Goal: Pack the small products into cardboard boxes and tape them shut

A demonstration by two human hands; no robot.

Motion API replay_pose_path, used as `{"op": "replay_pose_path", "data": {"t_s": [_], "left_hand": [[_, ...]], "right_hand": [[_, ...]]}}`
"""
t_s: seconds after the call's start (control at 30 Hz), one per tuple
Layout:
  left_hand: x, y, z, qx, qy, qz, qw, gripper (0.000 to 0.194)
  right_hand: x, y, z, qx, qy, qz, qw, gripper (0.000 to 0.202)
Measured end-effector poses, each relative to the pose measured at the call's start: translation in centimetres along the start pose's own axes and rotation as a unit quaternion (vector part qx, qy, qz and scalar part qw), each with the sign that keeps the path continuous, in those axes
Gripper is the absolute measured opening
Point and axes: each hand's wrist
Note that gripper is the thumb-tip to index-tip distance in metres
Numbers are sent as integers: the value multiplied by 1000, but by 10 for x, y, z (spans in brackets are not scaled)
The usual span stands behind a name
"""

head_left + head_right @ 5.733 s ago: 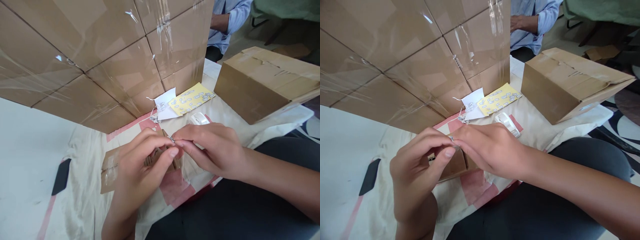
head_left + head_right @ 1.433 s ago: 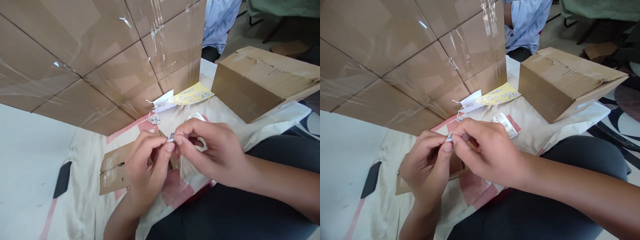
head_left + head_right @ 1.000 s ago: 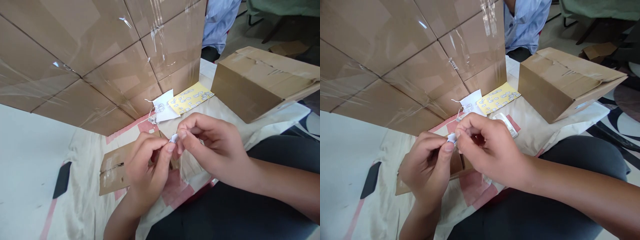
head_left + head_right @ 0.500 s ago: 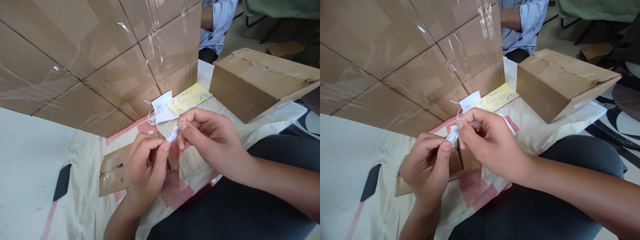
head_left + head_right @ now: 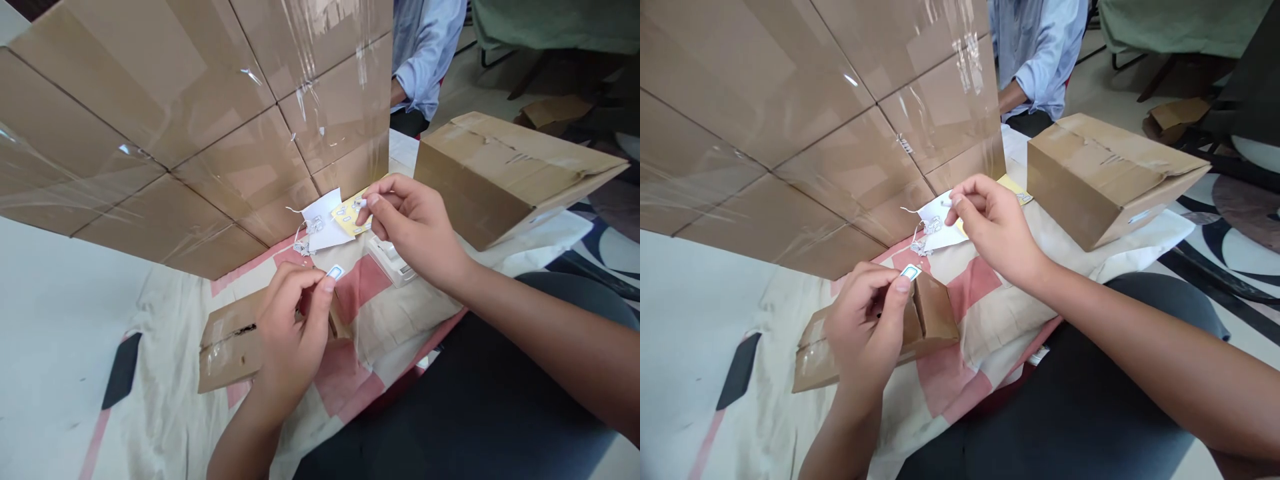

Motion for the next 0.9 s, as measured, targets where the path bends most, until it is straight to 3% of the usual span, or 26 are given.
{"op": "replay_pose_path", "data": {"t_s": [0.17, 0.37, 0.63, 0.8, 0.9], "left_hand": [[0, 0, 2, 3, -22, -23, 1000, 12], [1, -1, 0, 22, -30, -19, 999, 5], [0, -1, -1, 28, -26, -34, 999, 10], [-1, -2, -1, 32, -36, -38, 998, 13], [-1, -1, -1, 31, -40, -42, 998, 14]], "right_hand": [[-39, -19, 47, 102, 12, 40, 994, 8], [-81, -43, 95, 222, 175, 69, 957, 12], [-87, -50, 126, 296, 178, 58, 937, 23], [-90, -58, 140, 347, 169, 77, 920, 15], [-91, -63, 144, 371, 170, 86, 909, 31]]}}
Point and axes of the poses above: each hand's wrist, its own x-axis away from the middle knuckle, its own y-axis out of the palm, z = x × y, and after that the axes turned 8 degrees about y, right-handed
